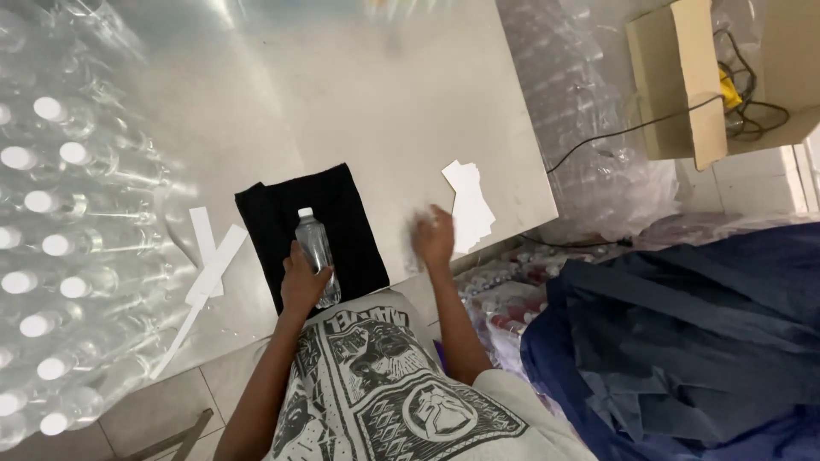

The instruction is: Manually applying adhesive labels to clear plastic water bottles at a production workstation.

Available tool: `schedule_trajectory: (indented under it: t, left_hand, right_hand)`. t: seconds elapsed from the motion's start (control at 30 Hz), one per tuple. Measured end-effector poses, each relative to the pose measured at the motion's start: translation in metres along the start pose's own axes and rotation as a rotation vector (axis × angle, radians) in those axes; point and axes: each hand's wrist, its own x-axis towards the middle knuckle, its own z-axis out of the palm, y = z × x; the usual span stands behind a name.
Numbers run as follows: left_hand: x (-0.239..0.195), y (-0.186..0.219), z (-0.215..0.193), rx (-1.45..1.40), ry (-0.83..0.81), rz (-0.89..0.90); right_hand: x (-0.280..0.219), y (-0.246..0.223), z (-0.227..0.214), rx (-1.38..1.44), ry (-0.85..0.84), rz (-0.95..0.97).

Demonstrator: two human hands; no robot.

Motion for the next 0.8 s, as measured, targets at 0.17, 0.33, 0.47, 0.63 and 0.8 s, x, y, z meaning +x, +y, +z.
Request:
schedule_trajectory:
  t: [0.17, 0.33, 0.47, 0.63, 0.8]
  left_hand:
    - [0.002, -0.01, -0.003, 0.004, 0.029, -0.028]
    - [-0.008, -0.018, 0.007, -0.032, 0.06, -0.051]
    - [-0.019, -0.023, 0.005, 0.007, 0.159, -0.06]
    - [-0.04, -0.014, -0.01, 0.009, 0.253, -0.066]
    - [-0.055, 0.001, -0.019, -0.031, 0.245, -0.011]
  right_hand:
    - [0.052, 0.049, -0.061, -0.386, -0.109, 0.346]
    - [0.071, 0.084, -0.063, -0.402, -0.199, 0.385]
    - [0.07, 0.069, -0.071, -0.424, -0.02, 0.266]
    - [0.064, 0.064, -0.068, -0.373, 0.195, 0.134]
    - [0.054, 0.039, -0.078, -0.112, 0.182, 0.298]
